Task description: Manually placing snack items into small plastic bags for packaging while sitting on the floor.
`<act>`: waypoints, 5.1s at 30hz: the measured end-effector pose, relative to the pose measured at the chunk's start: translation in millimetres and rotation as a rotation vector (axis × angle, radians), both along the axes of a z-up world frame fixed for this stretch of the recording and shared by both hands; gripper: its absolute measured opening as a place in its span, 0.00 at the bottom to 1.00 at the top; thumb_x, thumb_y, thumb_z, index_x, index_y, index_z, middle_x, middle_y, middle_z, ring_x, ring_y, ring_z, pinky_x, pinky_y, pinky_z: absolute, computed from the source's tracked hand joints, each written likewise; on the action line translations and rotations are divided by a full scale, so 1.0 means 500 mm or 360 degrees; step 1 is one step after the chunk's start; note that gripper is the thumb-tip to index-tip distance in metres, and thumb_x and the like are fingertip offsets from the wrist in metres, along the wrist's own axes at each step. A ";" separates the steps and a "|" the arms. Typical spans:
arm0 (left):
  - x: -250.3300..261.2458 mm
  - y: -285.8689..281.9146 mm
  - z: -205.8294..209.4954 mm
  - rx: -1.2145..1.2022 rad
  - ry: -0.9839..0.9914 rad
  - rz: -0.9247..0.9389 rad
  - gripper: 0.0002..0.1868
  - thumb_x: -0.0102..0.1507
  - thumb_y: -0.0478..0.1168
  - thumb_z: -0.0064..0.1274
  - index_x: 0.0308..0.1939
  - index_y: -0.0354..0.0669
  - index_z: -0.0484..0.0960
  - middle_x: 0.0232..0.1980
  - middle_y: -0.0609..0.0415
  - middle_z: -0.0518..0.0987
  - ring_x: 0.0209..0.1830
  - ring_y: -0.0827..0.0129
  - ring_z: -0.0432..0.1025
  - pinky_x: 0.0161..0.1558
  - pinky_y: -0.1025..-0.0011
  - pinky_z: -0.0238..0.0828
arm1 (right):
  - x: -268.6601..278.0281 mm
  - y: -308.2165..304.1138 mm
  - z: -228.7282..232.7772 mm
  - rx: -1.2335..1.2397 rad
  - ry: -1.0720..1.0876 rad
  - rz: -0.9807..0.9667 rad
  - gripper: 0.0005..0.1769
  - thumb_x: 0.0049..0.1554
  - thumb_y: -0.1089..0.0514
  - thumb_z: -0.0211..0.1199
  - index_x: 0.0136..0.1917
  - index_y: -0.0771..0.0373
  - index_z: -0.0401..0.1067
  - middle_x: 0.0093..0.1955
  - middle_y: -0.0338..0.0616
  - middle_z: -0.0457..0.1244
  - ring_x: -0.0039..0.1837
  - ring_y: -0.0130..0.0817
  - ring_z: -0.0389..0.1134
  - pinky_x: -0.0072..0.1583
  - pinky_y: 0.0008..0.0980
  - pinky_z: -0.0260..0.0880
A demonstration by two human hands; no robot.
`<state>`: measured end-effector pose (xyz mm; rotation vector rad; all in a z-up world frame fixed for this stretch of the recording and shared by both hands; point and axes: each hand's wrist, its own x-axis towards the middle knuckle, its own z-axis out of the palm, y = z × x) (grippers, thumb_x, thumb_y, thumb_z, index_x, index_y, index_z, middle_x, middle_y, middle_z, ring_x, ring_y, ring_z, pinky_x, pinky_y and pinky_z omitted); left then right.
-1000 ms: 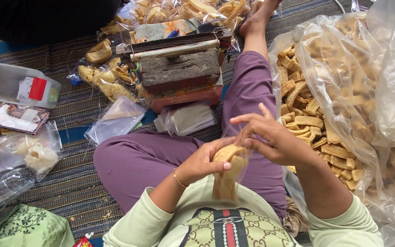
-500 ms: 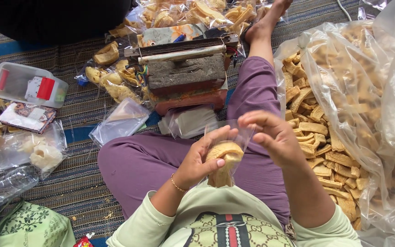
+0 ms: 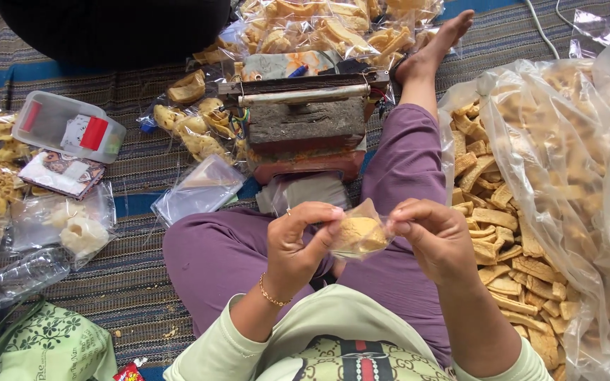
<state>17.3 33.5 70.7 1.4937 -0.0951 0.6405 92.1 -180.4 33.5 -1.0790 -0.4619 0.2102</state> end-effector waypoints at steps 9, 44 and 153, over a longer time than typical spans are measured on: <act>-0.006 0.050 0.008 0.0249 0.0006 0.0050 0.04 0.62 0.33 0.59 0.32 0.36 0.83 0.36 0.48 0.85 0.43 0.50 0.81 0.49 0.58 0.78 | 0.023 0.007 0.056 -0.0805 -0.0867 -0.0266 0.02 0.53 0.65 0.70 0.41 0.66 0.78 0.48 0.54 0.71 0.59 0.54 0.72 0.62 0.47 0.70; 0.285 0.126 -0.185 -0.0675 0.0396 0.0339 0.02 0.67 0.38 0.51 0.39 0.47 0.76 0.39 0.58 0.83 0.37 0.80 0.74 0.44 0.77 0.75 | 0.255 0.301 -0.119 0.0118 0.0591 -0.0380 0.05 0.64 0.64 0.60 0.53 0.66 0.72 0.45 0.45 0.71 0.52 0.34 0.76 0.55 0.28 0.75; 0.013 0.081 -0.258 0.0167 0.1249 -0.0018 0.07 0.62 0.31 0.59 0.44 0.41 0.88 0.34 0.49 0.86 0.28 0.76 0.79 0.32 0.77 0.78 | 0.169 -0.494 -0.584 -0.3679 -0.0252 0.0218 0.45 0.48 0.43 0.73 0.76 0.35 0.61 0.76 0.44 0.56 0.71 0.54 0.63 0.68 0.86 0.40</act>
